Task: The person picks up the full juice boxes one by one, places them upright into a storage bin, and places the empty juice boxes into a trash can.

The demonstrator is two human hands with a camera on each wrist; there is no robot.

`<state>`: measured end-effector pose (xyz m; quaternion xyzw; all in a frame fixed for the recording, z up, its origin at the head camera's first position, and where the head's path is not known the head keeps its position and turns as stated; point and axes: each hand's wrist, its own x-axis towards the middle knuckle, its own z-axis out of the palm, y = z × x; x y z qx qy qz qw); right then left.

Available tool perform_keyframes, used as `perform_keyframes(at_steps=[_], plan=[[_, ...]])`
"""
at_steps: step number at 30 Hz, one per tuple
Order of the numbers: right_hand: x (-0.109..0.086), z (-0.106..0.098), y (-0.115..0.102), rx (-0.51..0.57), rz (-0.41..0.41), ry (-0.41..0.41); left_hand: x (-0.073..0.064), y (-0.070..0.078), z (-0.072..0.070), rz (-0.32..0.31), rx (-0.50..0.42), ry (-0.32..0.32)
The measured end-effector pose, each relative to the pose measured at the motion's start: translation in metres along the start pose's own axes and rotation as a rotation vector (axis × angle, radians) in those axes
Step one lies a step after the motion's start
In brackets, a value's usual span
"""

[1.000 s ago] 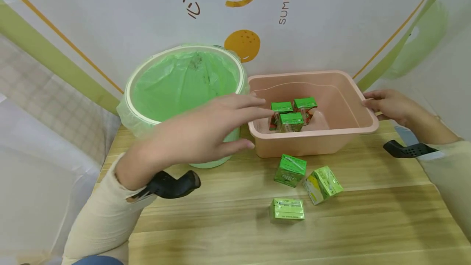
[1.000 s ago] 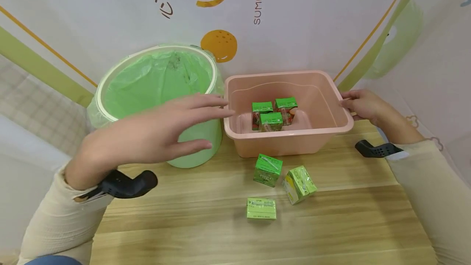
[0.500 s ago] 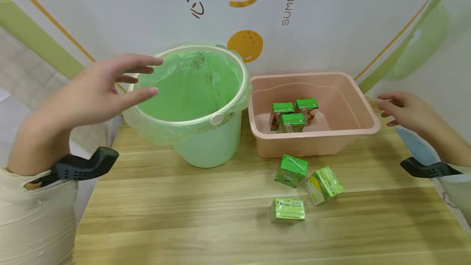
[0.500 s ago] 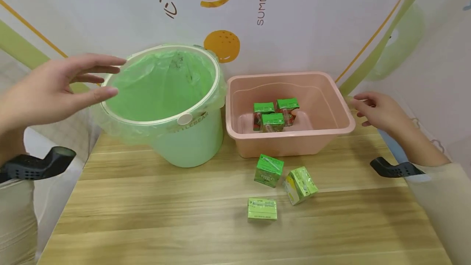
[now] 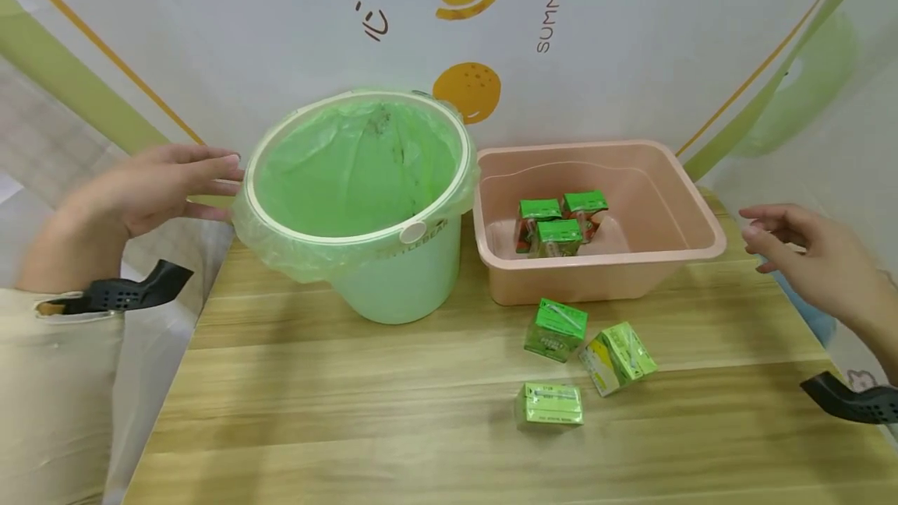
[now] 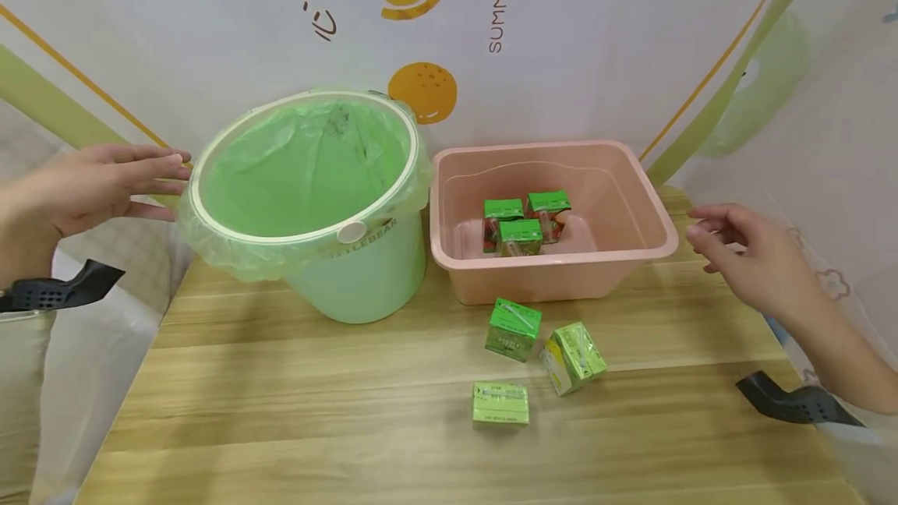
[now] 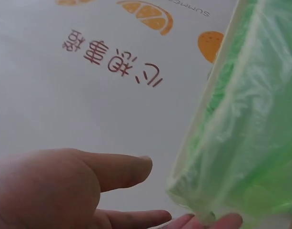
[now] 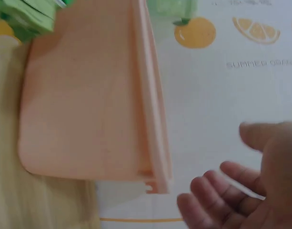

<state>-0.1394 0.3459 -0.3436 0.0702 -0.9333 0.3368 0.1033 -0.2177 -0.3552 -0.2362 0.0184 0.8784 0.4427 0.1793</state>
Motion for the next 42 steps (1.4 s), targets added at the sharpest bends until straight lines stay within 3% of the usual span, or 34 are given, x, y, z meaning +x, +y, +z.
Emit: perform_keyframes(at_steps=[6,13,16,21,27,36,42], plan=[[-0.03,0.023,-0.001,0.108,-0.112,-0.002,0.012,-0.012,0.006,0.037,-0.158,0.001],[-0.058,0.052,-0.003,0.233,-0.263,-0.11,0.017,-0.011,0.012,0.04,-0.164,-0.006],[-0.071,0.068,-0.005,0.272,-0.29,-0.161,0.018,-0.011,0.014,0.042,-0.193,0.002],[-0.092,0.098,-0.007,0.33,-0.281,-0.204,0.019,-0.014,0.014,0.049,-0.257,0.01],[-0.101,0.13,-0.005,0.363,-0.234,-0.181,0.019,-0.015,0.014,0.055,-0.285,0.011],[-0.099,0.156,-0.012,0.263,-0.158,-0.085,0.013,-0.011,0.013,0.075,-0.276,0.032],[-0.107,0.163,-0.014,0.17,-0.136,-0.031,0.009,-0.014,0.016,0.068,-0.27,-0.001]])
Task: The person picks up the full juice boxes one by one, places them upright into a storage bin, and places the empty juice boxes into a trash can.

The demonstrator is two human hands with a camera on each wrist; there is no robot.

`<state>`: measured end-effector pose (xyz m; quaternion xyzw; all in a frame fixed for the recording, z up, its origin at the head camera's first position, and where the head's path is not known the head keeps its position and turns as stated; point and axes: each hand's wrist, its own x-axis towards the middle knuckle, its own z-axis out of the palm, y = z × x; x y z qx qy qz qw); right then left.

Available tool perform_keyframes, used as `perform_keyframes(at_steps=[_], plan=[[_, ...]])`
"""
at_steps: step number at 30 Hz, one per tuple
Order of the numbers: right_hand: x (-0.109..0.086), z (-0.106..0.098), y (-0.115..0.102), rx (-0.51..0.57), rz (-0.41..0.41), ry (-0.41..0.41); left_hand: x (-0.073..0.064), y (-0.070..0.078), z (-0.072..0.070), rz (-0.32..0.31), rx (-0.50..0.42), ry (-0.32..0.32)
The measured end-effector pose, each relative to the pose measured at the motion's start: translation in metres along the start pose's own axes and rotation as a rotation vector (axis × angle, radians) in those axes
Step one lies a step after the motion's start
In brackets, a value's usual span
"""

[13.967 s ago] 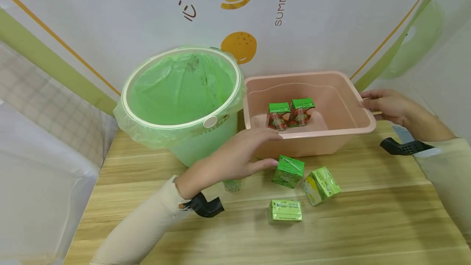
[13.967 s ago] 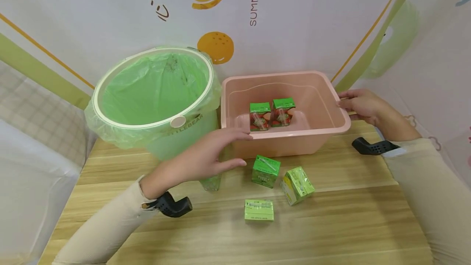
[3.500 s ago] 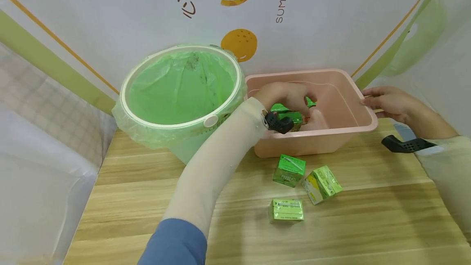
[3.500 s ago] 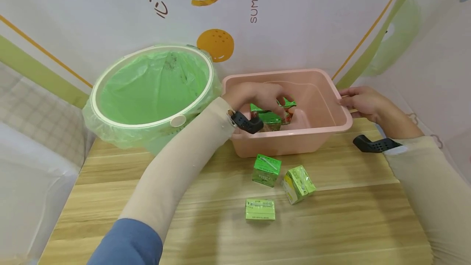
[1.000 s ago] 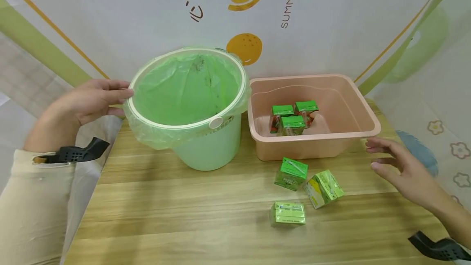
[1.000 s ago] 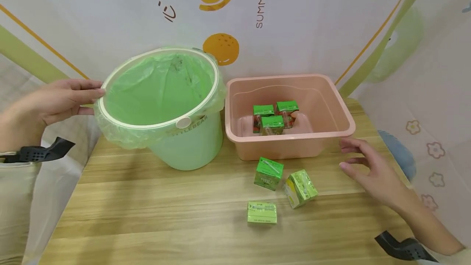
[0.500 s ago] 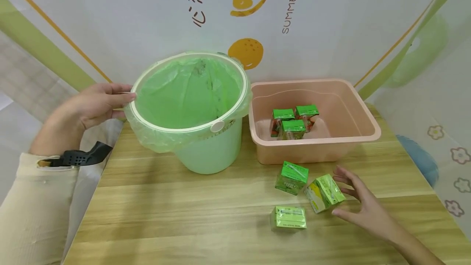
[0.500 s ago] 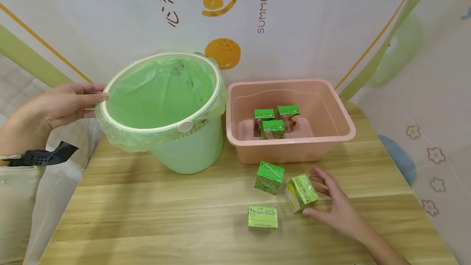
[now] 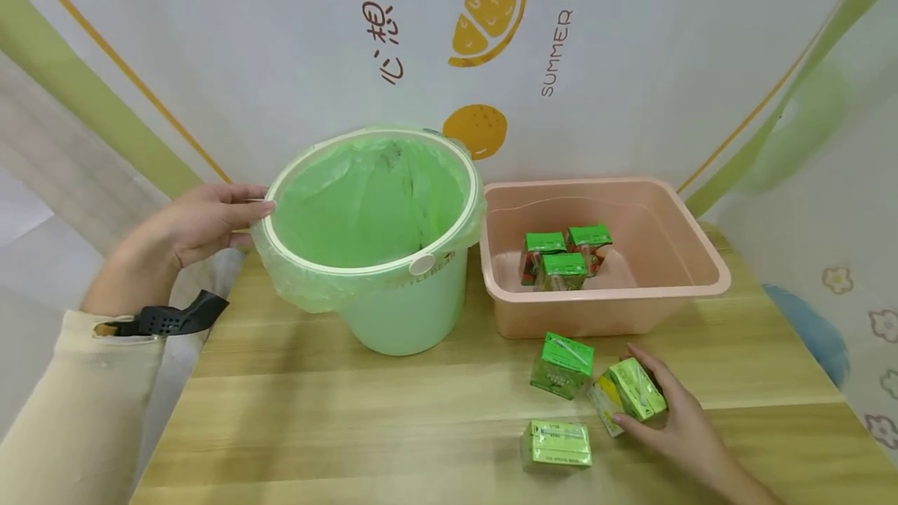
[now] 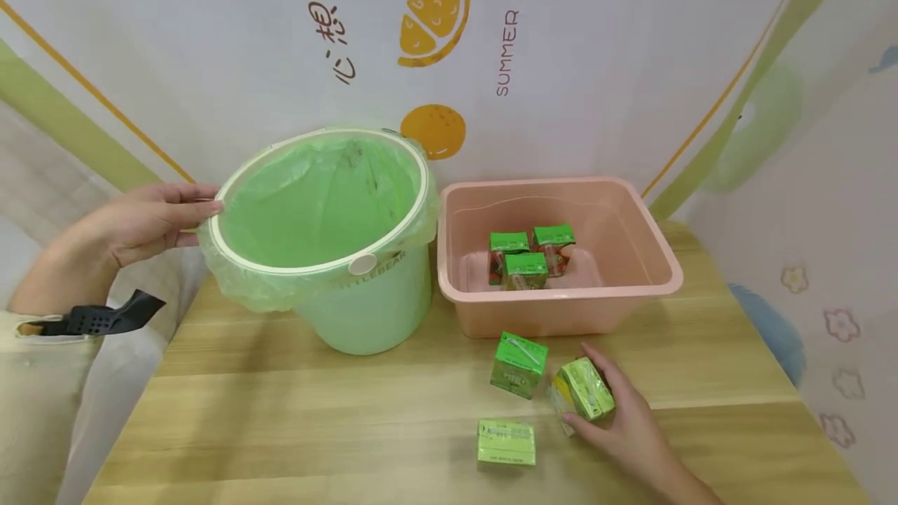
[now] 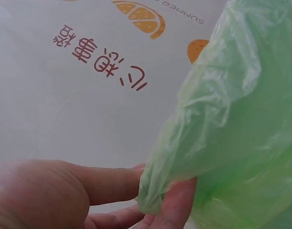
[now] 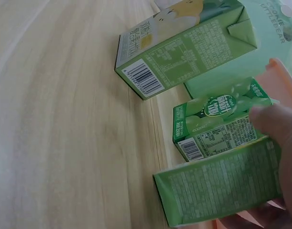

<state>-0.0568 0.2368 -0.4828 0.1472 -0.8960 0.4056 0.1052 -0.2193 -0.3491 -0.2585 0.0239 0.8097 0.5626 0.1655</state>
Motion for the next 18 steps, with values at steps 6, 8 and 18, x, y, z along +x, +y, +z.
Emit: perform_keyframes(at_steps=[6,8,18], plan=[[-0.005,-0.001,-0.002,-0.026,0.05,0.028,-0.006,-0.002,0.004,0.0,0.037,-0.022],[-0.006,-0.004,-0.003,-0.024,0.048,0.027,-0.006,-0.003,0.006,0.0,0.038,-0.031],[0.015,-0.043,-0.029,-0.052,-0.11,-0.013,-0.007,0.004,0.005,0.012,0.034,-0.036]])
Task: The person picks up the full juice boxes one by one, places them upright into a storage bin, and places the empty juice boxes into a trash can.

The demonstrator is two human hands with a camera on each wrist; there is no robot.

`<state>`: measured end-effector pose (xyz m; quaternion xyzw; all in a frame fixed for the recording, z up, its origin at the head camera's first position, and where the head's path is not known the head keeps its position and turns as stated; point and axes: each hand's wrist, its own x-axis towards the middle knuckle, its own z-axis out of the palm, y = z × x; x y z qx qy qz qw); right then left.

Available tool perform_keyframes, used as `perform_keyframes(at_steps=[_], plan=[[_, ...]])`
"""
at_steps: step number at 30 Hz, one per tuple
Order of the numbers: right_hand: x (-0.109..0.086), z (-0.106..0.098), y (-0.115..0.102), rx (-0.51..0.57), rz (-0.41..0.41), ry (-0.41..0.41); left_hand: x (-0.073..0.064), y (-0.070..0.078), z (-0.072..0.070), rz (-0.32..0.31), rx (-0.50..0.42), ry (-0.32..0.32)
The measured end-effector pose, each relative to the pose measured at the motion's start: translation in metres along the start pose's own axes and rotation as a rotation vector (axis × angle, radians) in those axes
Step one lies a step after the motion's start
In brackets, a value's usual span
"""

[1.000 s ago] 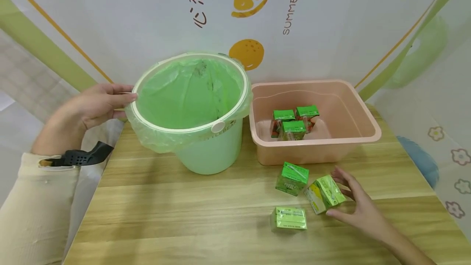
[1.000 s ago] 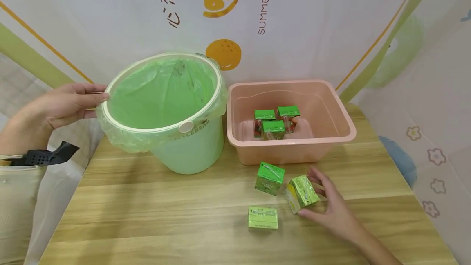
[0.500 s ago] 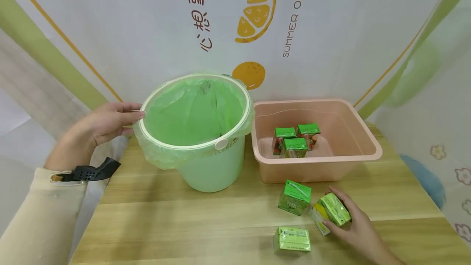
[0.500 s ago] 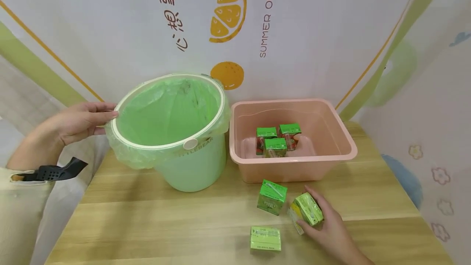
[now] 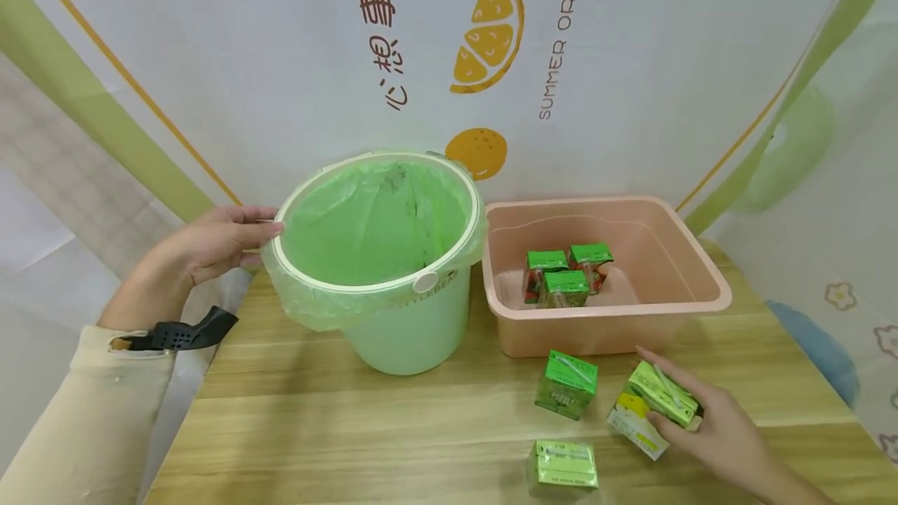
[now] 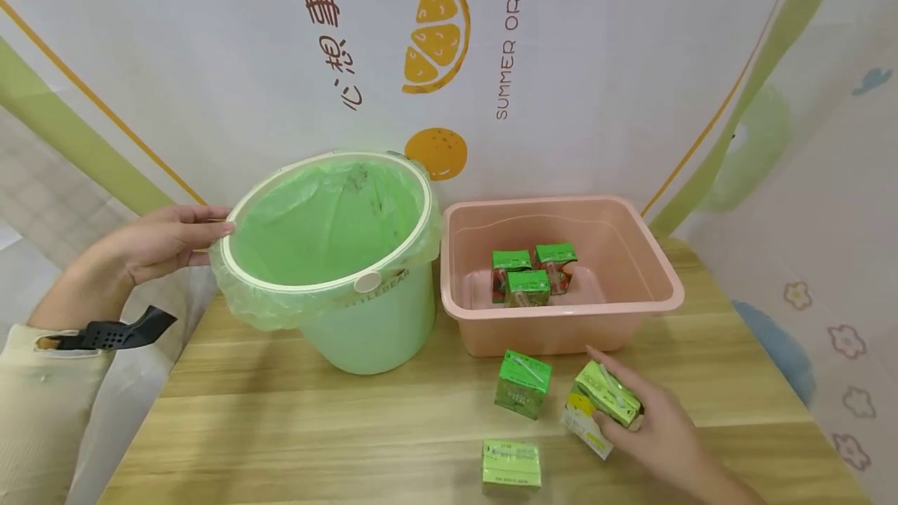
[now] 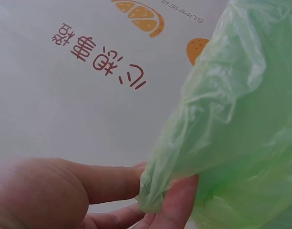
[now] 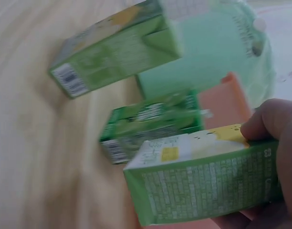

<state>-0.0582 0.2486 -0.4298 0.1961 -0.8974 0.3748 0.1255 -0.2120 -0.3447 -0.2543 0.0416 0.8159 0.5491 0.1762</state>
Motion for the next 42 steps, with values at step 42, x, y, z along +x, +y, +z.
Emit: perform_keyframes(at_steps=[42], plan=[[0.259,-0.091,-0.187,0.061,-0.117,-0.243,0.008,-0.003,-0.002,0.018,-0.016,-0.009]])
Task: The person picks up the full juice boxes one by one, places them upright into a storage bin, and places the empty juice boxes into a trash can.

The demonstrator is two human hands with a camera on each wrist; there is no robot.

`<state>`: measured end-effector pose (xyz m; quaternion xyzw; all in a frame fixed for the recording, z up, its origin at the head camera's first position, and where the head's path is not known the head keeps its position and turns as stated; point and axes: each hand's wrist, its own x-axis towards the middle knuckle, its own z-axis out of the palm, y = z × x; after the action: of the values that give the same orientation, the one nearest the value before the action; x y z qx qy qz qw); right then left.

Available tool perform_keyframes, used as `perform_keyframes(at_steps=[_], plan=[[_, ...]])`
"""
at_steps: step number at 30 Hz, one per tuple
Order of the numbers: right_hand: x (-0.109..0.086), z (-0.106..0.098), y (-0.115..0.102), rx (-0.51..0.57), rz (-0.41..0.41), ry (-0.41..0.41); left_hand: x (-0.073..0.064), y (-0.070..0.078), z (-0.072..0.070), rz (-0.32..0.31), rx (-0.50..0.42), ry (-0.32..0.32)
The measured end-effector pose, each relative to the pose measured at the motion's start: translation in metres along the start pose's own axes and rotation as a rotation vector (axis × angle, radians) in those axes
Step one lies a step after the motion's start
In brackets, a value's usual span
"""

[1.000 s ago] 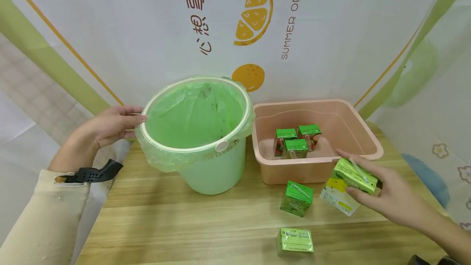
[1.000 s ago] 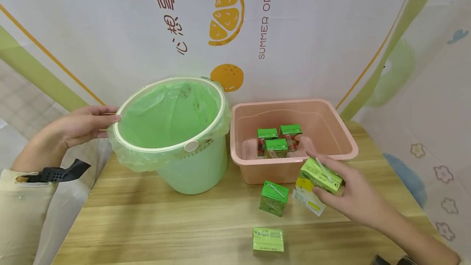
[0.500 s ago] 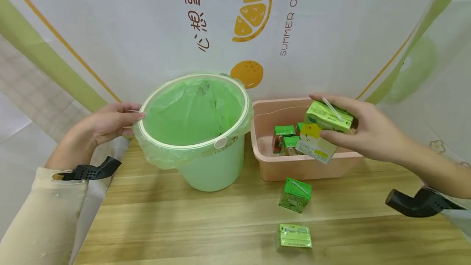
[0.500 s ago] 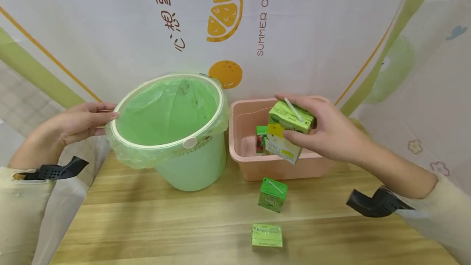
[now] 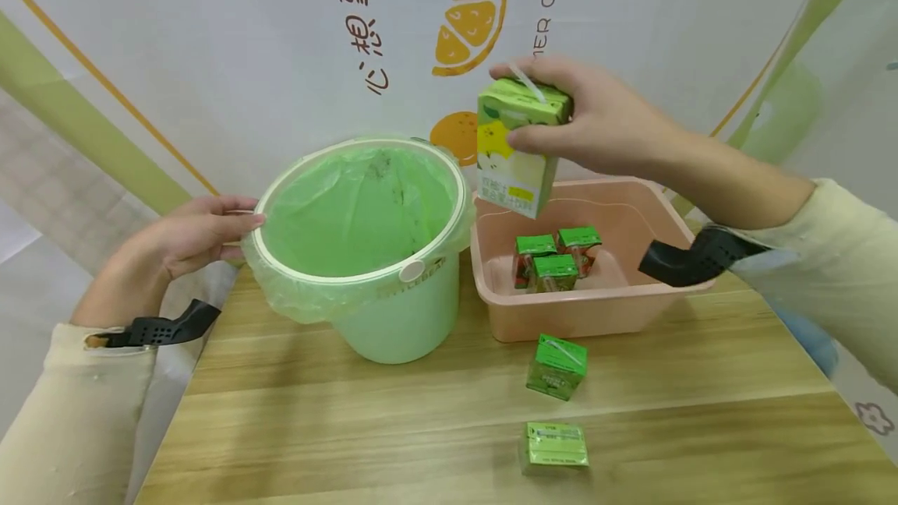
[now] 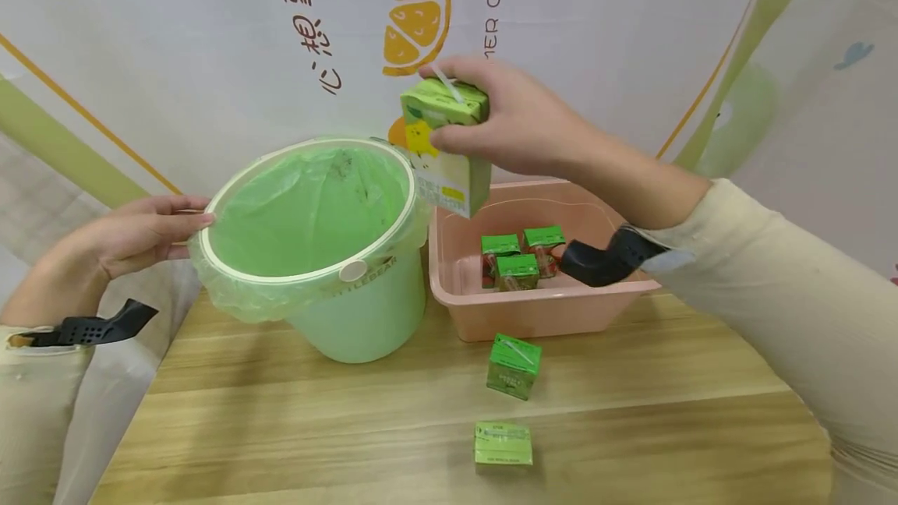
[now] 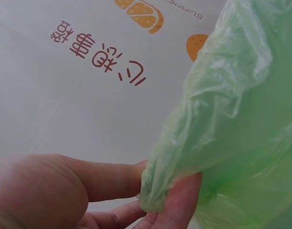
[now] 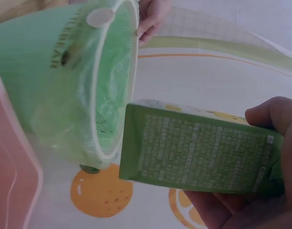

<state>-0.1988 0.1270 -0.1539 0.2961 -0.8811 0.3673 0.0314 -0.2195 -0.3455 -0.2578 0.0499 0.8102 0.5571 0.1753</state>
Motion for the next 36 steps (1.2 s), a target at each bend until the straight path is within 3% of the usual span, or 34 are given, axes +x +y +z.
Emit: perform_keyframes(at_steps=[11,20,27,36], plan=[[0.08,0.028,-0.039,-0.153,0.026,-0.107,-0.001,-0.002,-0.003,-0.01,-0.001,0.0],[0.127,0.065,-0.062,-0.126,0.01,-0.211,0.0,-0.003,-0.007,-0.004,-0.059,0.0],[0.148,0.099,-0.061,-0.146,0.084,-0.273,0.0,-0.001,-0.005,-0.007,-0.08,-0.004],[0.152,0.122,-0.056,-0.225,0.103,-0.296,0.0,-0.001,-0.006,-0.015,-0.071,-0.003]])
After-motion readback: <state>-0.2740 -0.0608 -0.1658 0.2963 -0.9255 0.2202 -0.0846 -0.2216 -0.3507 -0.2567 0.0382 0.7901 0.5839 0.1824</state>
